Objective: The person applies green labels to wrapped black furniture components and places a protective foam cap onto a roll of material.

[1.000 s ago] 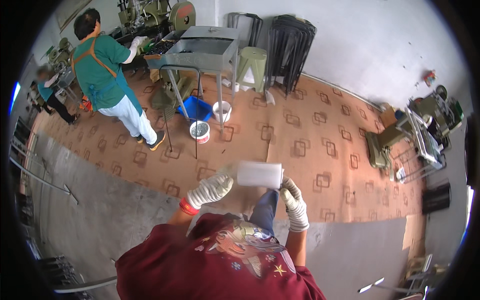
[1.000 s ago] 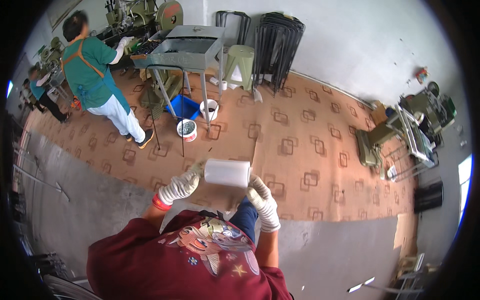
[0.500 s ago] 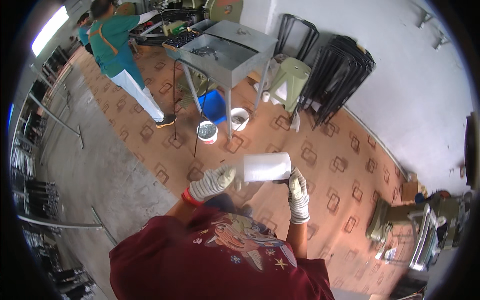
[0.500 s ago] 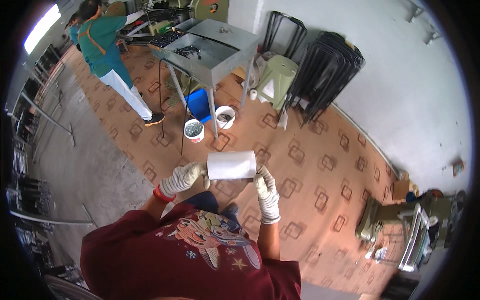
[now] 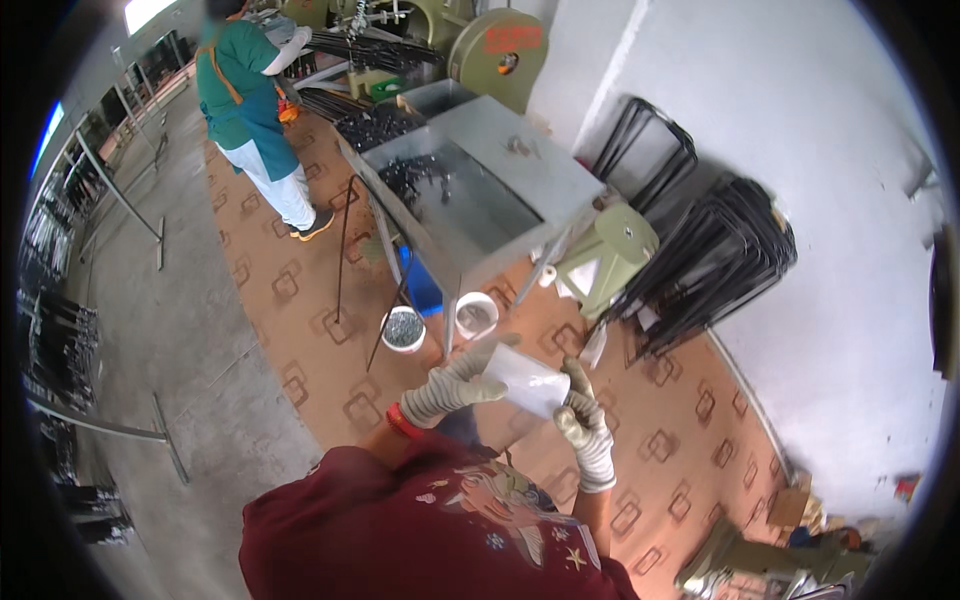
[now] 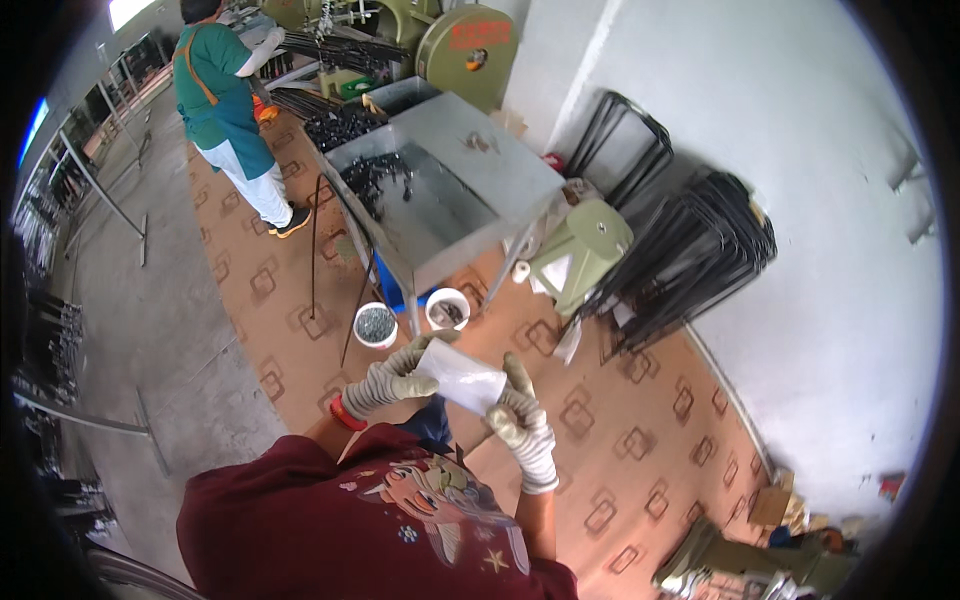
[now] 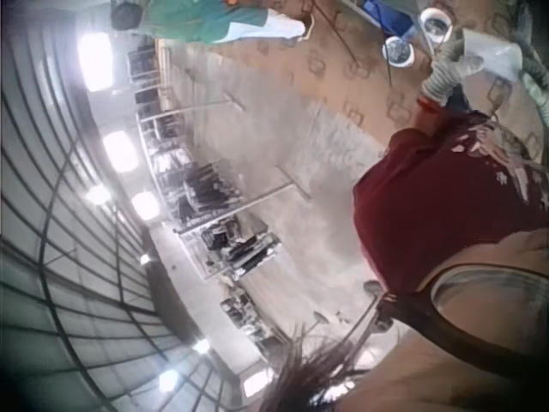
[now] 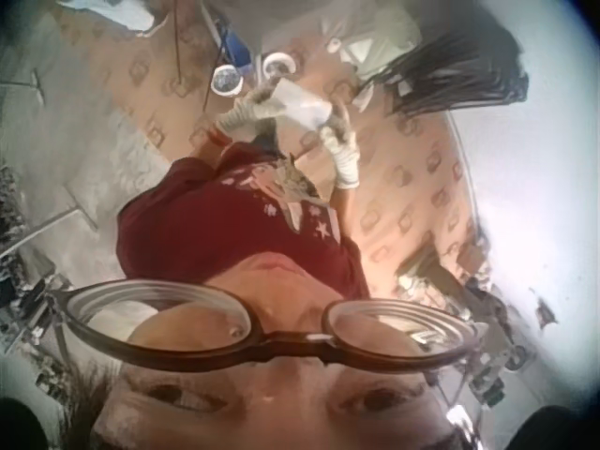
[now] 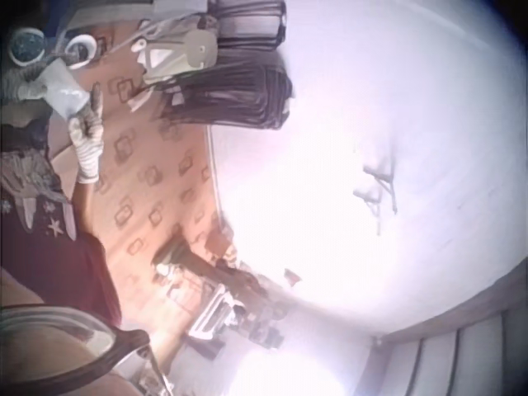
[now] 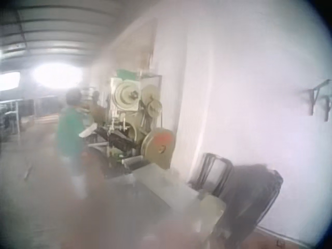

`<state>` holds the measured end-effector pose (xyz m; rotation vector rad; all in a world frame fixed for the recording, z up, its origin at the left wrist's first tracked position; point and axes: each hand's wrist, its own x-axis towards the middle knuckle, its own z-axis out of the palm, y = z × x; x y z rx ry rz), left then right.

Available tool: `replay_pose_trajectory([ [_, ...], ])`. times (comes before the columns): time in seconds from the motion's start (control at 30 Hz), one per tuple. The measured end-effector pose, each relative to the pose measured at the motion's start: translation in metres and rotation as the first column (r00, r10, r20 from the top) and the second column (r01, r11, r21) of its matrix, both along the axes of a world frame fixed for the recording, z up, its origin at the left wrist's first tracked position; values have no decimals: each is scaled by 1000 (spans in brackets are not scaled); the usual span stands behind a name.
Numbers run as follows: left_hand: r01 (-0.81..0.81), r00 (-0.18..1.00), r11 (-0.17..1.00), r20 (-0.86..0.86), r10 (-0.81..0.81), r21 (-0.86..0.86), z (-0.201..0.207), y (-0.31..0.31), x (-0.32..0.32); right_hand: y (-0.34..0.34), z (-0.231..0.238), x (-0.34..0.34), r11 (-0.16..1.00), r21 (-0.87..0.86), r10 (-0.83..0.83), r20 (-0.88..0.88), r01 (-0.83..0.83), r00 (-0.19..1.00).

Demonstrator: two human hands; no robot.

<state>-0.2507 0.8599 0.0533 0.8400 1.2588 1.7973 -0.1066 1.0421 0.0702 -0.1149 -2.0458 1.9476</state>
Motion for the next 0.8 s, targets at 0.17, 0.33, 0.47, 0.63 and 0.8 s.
replay_pose_trajectory([
  [0.17, -95, 949, 990, 311, 58, 106, 13, 43, -78, 52, 22, -80, 974, -34, 222, 15, -222, 975],
  [0.33, -297, 879, 943, 429, 209, 149, 8, 61, -135, 91, 54, -168, 905, -84, 424, 86, -417, 902],
  [0.47, -558, 744, 828, 475, 469, 56, 10, 64, -167, 139, 58, -256, 831, -90, 556, 182, -549, 811],
  [0.63, -813, 495, 575, 623, 606, 86, 10, 100, -210, 190, 81, -385, 743, -227, 665, 356, -630, 657],
  [0.8, -907, 344, 420, 507, 790, -40, 24, 160, -282, 205, 81, -521, 505, 122, 844, 137, -855, 518],
])
